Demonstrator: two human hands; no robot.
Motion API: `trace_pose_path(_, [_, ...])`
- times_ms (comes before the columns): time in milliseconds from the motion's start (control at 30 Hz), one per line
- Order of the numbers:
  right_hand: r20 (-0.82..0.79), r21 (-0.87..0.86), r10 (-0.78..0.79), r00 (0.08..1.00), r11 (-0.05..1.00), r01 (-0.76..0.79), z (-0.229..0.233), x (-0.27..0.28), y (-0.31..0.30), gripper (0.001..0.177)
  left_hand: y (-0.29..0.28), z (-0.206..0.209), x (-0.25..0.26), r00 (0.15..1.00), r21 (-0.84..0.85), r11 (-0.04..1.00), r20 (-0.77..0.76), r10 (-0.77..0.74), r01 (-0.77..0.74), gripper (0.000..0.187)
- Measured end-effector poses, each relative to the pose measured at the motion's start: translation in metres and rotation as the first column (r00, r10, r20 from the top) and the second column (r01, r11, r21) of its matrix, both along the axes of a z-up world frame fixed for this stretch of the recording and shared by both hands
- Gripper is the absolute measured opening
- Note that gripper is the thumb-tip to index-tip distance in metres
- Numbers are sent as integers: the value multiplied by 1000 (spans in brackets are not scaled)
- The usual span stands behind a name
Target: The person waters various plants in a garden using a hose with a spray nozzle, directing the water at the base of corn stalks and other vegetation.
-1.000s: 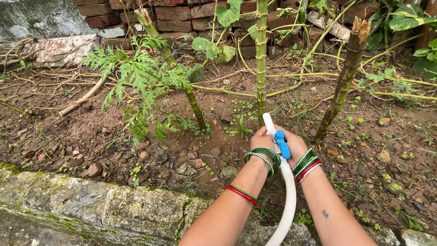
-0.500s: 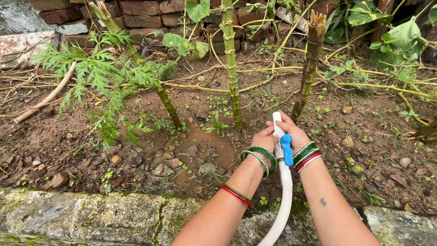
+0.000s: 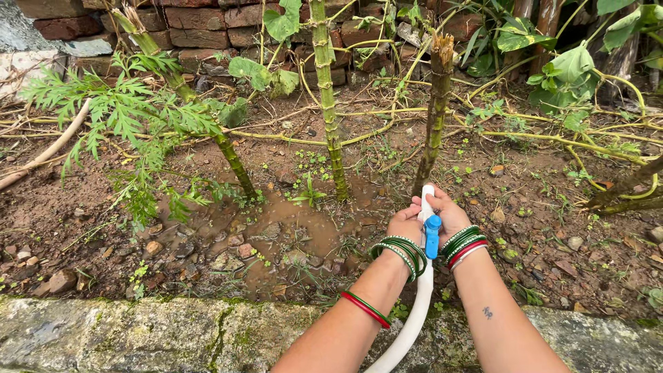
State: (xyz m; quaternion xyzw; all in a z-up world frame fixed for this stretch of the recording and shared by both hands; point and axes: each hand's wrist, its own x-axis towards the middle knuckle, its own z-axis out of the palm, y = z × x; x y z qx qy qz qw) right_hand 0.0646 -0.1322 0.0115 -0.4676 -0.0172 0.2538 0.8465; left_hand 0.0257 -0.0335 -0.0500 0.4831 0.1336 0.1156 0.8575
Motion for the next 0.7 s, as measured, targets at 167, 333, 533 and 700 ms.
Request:
trace_pose_path(167, [58,-23,23,998,999,-22,-4,4,5,48,6,-14,8,1000,37,999,-22,12,-11,39])
trace_pose_path(333, [43,-46,-4,999,999,6,-20,14,17,44,10,-10,-3,999,-23,999,-31,40,-41,36])
trace_pose_path(533, [121,-316,223,967,932,-176,-28,17,46,44,11,6,-45,972,-124,966,-87,217,-227,39])
trace_pose_path(700, [149,-393,364,919,875,-283,-27,1,86,45,28,13,-70,910,-102,913,-176,374,-395,39])
